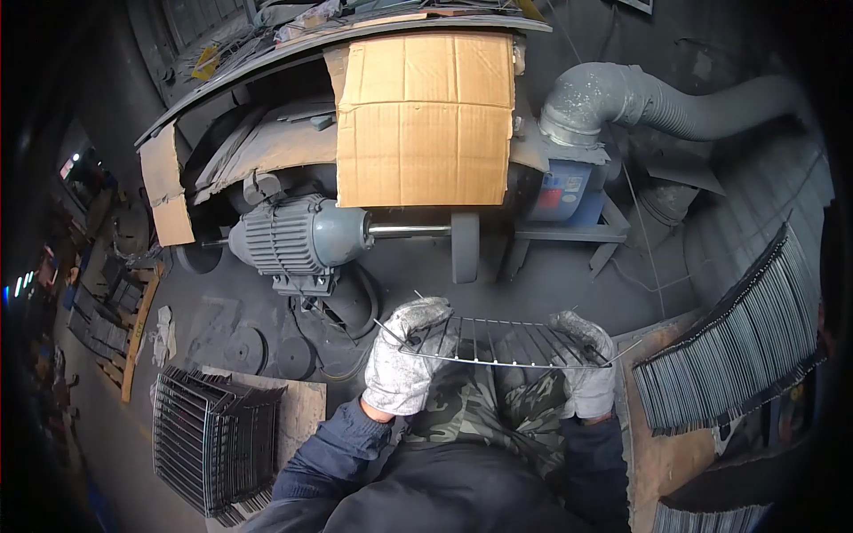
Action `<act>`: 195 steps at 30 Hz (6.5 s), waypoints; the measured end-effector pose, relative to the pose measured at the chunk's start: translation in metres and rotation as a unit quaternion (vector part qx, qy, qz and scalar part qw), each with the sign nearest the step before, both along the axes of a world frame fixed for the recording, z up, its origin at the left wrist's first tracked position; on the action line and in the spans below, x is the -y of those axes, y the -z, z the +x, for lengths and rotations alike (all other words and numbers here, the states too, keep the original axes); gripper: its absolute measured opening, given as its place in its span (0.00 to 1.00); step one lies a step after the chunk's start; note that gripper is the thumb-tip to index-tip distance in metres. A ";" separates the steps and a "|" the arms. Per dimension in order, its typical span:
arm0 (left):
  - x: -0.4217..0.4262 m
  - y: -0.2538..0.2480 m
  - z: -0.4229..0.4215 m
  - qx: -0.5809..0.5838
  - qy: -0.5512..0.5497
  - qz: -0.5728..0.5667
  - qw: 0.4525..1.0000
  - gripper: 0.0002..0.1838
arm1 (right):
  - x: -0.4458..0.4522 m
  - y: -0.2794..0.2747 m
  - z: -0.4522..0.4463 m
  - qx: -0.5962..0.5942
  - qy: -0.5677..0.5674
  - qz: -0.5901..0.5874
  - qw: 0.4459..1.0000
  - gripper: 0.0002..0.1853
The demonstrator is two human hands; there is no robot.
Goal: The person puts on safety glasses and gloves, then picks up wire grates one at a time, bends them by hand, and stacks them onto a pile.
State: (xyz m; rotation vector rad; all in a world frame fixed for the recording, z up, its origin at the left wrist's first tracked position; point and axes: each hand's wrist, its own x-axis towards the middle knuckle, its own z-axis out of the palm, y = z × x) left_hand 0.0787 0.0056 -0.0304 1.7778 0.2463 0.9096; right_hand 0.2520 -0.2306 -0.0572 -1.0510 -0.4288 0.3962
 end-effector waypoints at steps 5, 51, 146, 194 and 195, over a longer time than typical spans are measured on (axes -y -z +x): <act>-0.003 0.010 -0.003 -0.008 -0.021 -0.009 1.000 0.21 | -0.004 0.016 0.004 -0.095 -0.045 0.066 0.992 0.17; -0.067 0.111 -0.002 -0.229 0.027 -0.318 0.920 0.12 | -0.077 0.029 0.054 -0.047 -0.145 -0.174 0.973 0.15; -0.120 -0.105 -0.406 -0.556 -0.622 0.100 0.542 0.21 | -0.010 0.023 -0.030 0.584 -0.026 -0.449 0.675 0.36; -0.046 0.071 -0.010 -0.216 -0.099 -0.242 0.941 0.26 | -0.097 0.098 0.028 -0.169 -0.135 -0.105 0.971 0.10; -0.054 0.111 -0.004 -0.210 -0.068 -0.342 0.913 0.23 | -0.096 0.105 0.038 -0.162 -0.149 -0.113 0.969 0.10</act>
